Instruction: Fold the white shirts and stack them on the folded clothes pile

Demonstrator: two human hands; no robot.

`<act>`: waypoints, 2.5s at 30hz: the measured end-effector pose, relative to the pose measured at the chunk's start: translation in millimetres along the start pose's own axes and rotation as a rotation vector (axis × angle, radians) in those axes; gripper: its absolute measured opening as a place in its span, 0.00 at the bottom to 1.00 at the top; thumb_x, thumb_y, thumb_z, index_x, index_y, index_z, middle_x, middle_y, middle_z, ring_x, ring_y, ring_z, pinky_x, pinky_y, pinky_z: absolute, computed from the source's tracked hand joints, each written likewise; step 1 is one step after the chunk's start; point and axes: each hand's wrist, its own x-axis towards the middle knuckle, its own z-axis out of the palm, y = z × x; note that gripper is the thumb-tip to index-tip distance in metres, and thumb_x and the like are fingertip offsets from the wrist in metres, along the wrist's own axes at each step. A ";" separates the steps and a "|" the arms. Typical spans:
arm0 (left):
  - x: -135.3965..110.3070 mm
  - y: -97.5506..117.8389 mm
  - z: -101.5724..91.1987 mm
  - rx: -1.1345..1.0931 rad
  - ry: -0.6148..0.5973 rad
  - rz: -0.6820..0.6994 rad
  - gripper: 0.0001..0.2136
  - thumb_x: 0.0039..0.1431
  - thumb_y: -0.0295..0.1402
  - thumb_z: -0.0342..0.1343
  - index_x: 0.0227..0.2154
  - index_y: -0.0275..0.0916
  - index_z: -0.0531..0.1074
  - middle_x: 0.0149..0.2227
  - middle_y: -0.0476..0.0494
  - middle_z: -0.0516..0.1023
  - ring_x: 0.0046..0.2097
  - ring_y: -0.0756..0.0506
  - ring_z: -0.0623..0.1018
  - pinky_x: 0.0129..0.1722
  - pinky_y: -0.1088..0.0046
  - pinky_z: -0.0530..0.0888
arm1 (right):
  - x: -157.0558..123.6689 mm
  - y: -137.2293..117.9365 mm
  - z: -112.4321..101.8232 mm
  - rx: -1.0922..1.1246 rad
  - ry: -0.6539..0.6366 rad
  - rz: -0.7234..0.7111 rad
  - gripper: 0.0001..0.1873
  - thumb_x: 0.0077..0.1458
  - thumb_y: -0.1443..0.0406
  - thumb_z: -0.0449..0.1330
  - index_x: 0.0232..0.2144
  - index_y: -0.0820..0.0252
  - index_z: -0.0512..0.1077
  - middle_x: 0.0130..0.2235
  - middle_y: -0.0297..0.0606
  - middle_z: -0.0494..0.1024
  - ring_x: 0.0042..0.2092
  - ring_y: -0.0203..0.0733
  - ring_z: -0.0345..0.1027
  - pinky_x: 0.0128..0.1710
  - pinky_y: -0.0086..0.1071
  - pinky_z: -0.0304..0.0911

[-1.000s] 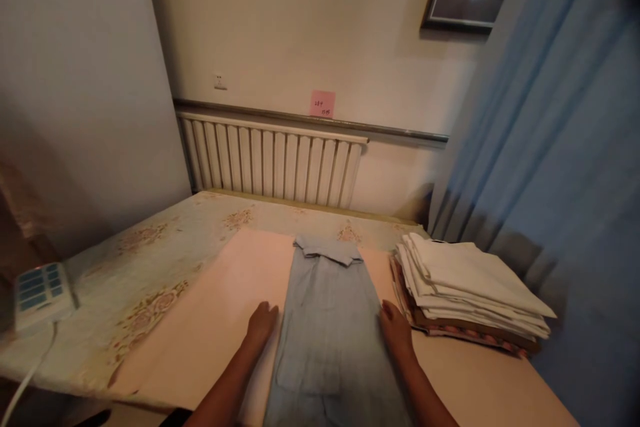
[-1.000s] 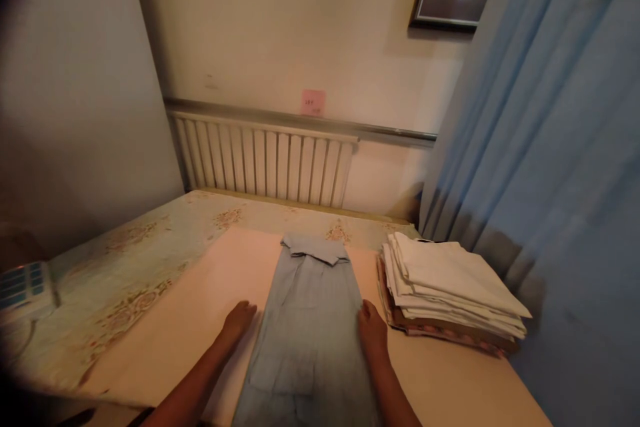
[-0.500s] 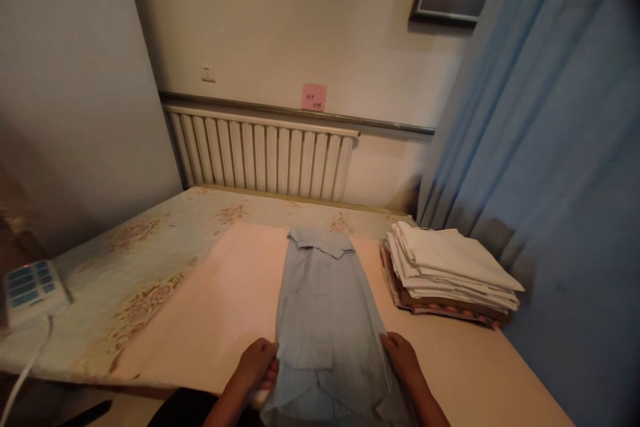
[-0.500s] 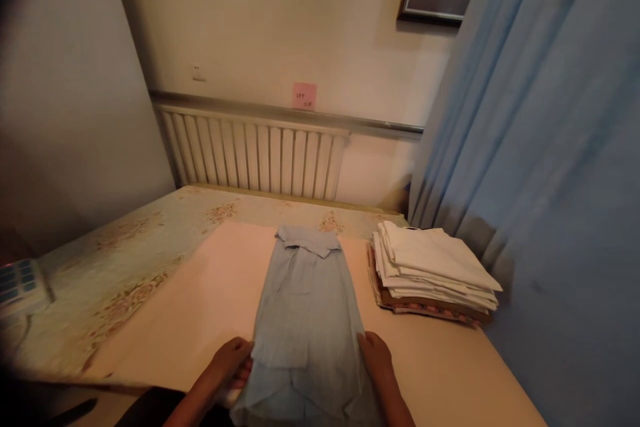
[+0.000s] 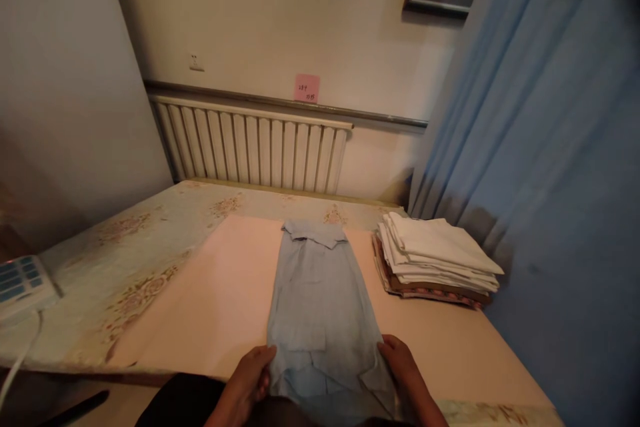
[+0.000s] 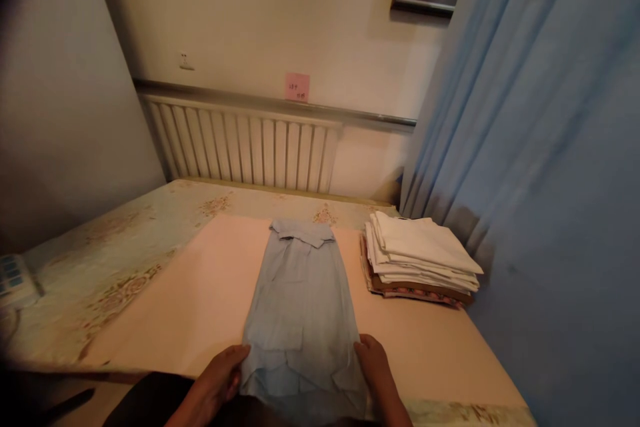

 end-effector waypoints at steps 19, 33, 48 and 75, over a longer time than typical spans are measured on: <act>0.7 -5.3 -28.8 0.341 0.133 0.184 0.17 0.48 0.53 0.49 0.20 0.43 0.62 0.14 0.57 0.58 0.17 0.51 0.61 0.18 0.75 0.57 | -33.6 -1.7 -11.8 -0.133 0.170 -0.022 0.17 0.54 0.55 0.48 0.28 0.55 0.72 0.27 0.34 0.77 0.31 0.43 0.72 0.33 0.31 0.61; -0.4 -30.2 -29.8 0.334 0.103 0.209 0.21 0.46 0.56 0.49 0.19 0.43 0.59 0.14 0.58 0.58 0.16 0.53 0.58 0.15 0.77 0.55 | -90.5 -1.3 21.0 -0.293 0.364 -0.517 0.29 0.53 0.58 0.61 0.57 0.56 0.62 0.53 0.46 0.70 0.55 0.51 0.64 0.53 0.44 0.64; -14.6 -32.9 -34.8 0.259 0.060 0.206 0.22 0.40 0.57 0.54 0.21 0.42 0.61 0.14 0.60 0.59 0.15 0.54 0.58 0.16 0.76 0.55 | -93.8 43.3 15.7 -0.322 0.436 -0.445 0.18 0.51 0.70 0.49 0.43 0.57 0.69 0.41 0.42 0.78 0.42 0.44 0.74 0.42 0.36 0.71; -37.4 -28.7 -59.7 0.760 0.273 0.406 0.14 0.53 0.47 0.47 0.32 0.43 0.70 0.32 0.46 0.77 0.36 0.42 0.77 0.38 0.67 0.71 | -85.9 22.3 -10.7 -0.299 0.357 -0.624 0.21 0.55 0.70 0.48 0.47 0.56 0.72 0.46 0.41 0.79 0.48 0.45 0.73 0.48 0.41 0.72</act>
